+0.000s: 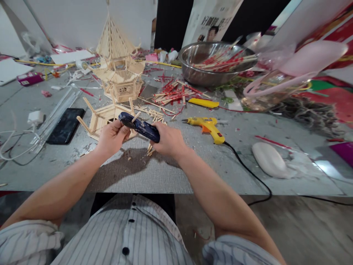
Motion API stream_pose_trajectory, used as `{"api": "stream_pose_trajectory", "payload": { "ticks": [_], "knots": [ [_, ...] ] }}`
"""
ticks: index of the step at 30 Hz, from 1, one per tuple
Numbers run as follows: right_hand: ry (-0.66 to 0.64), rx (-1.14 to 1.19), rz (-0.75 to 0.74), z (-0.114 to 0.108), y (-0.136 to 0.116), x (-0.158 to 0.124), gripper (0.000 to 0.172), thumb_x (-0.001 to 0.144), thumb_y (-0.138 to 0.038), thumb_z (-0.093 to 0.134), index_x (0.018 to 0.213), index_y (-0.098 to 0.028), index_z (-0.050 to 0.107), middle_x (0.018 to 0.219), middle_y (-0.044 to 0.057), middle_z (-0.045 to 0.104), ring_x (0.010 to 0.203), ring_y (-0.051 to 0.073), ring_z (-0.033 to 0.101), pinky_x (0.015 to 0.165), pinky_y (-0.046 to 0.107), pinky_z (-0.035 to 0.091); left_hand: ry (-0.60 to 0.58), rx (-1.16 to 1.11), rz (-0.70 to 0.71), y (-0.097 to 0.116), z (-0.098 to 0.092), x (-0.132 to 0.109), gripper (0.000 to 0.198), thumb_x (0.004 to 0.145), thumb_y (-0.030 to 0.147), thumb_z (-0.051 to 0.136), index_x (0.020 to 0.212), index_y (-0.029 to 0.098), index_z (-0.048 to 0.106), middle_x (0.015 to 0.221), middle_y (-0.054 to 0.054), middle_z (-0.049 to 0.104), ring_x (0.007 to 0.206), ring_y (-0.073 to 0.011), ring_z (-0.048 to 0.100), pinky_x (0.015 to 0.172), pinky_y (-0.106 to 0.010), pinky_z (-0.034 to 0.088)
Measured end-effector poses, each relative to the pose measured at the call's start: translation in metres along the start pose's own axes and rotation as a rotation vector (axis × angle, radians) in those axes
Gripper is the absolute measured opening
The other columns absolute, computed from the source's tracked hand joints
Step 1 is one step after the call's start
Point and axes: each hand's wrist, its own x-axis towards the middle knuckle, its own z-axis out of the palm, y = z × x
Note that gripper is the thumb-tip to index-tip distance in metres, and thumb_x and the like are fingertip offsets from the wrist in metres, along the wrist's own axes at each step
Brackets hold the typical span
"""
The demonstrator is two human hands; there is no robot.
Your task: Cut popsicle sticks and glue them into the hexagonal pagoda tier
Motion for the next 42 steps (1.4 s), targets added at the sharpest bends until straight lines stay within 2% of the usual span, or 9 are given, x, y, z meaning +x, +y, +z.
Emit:
{"api": "stream_pose_trajectory", "payload": {
  "ticks": [6, 12, 15, 19, 21, 24, 29, 35, 42],
  "knots": [
    [0.049, 0.132, -0.155, 0.001, 0.009, 0.003, 0.061, 0.065, -0.022, 0.052, 0.125, -0.018, 0.041, 0.113, 0.014, 0.058, 0.101, 0.029, 0.057, 0.083, 0.044, 0.046, -0.004, -0.022, 0.047, 0.003, 0.000, -0.003, 0.040, 0.085, 0.052, 0.046, 0.062, 0.020, 0.043, 0.049, 0.004, 0.036, 0.044, -0.0080, 0.032, 0.044, -0.023, 0.026],
    [0.163, 0.141, -0.435, -0.006, 0.017, 0.004, 0.076, 0.064, -0.020, 0.052, 0.136, -0.018, 0.026, 0.130, 0.016, 0.044, 0.122, 0.030, 0.042, 0.099, 0.050, 0.036, -0.182, -0.078, 0.095, 0.009, -0.004, -0.010, 0.038, 0.086, 0.052, 0.046, 0.070, 0.018, 0.055, 0.050, 0.005, 0.036, 0.045, -0.0072, 0.030, 0.042, -0.023, 0.024],
    [0.207, 0.076, -0.466, -0.006, 0.018, 0.004, 0.081, 0.065, -0.021, 0.051, 0.139, -0.018, 0.019, 0.129, 0.017, 0.043, 0.122, 0.031, 0.040, 0.101, 0.054, 0.032, -0.236, -0.237, 0.007, 0.011, -0.003, -0.011, 0.043, 0.081, 0.058, 0.049, 0.067, 0.018, 0.054, 0.049, 0.005, 0.032, 0.042, -0.0061, 0.026, 0.040, -0.023, 0.022],
    [0.154, 0.009, -0.469, -0.006, 0.017, 0.004, 0.085, 0.066, -0.022, 0.050, 0.141, -0.019, 0.011, 0.130, 0.016, 0.043, 0.123, 0.031, 0.040, 0.104, 0.057, 0.024, -0.328, -0.490, -0.164, 0.012, -0.004, -0.008, 0.043, 0.075, 0.060, 0.057, 0.066, 0.018, 0.053, 0.046, 0.006, 0.033, 0.037, -0.0049, 0.026, 0.037, -0.022, 0.019],
    [0.142, -0.002, -0.406, -0.005, 0.018, 0.005, 0.084, 0.066, -0.023, 0.052, 0.141, -0.018, 0.014, 0.130, 0.017, 0.044, 0.122, 0.032, 0.040, 0.103, 0.056, 0.027, -0.311, -0.561, -0.210, 0.011, -0.004, -0.006, 0.042, 0.073, 0.059, 0.059, 0.067, 0.019, 0.053, 0.045, 0.006, 0.035, 0.036, -0.0044, 0.026, 0.035, -0.021, 0.017],
    [0.202, -0.036, -0.165, -0.001, 0.018, 0.007, 0.075, 0.071, -0.027, 0.052, 0.139, -0.016, 0.023, 0.130, 0.018, 0.045, 0.122, 0.032, 0.041, 0.100, 0.051, 0.033, -0.187, -0.564, -0.226, 0.009, -0.003, -0.002, 0.039, 0.075, 0.056, 0.059, 0.068, 0.019, 0.053, 0.043, 0.007, 0.036, 0.036, -0.0045, 0.027, 0.035, -0.020, 0.017],
    [0.294, -0.143, 0.188, 0.007, 0.018, 0.010, 0.068, 0.079, -0.049, 0.051, 0.134, -0.011, 0.037, 0.122, 0.023, 0.052, 0.115, 0.038, 0.045, 0.092, 0.055, 0.034, -0.076, -0.480, -0.246, 0.006, 0.003, 0.000, 0.026, 0.081, 0.043, 0.055, 0.072, 0.018, 0.055, 0.043, 0.007, 0.038, 0.037, -0.0044, 0.028, 0.036, -0.020, 0.021],
    [0.174, -0.281, 0.284, 0.013, 0.019, 0.009, 0.079, 0.077, -0.065, 0.047, 0.128, -0.004, 0.043, 0.112, 0.030, 0.055, 0.106, 0.044, 0.049, 0.084, 0.059, 0.033, -0.129, -0.272, -0.262, 0.002, 0.006, -0.002, 0.018, 0.085, 0.029, 0.050, 0.072, 0.017, 0.053, 0.047, 0.006, 0.041, 0.039, -0.0048, 0.032, 0.039, -0.019, 0.023],
    [0.008, -0.362, 0.315, 0.020, 0.018, 0.010, 0.078, 0.082, -0.066, 0.037, 0.126, -0.002, 0.047, 0.113, 0.030, 0.056, 0.107, 0.042, 0.050, 0.086, 0.058, 0.032, -0.218, 0.119, -0.198, 0.001, 0.007, -0.005, 0.023, 0.087, 0.026, 0.046, 0.069, 0.015, 0.055, 0.050, 0.003, 0.049, 0.043, -0.0061, 0.039, 0.046, -0.020, 0.032]
  ]
}}
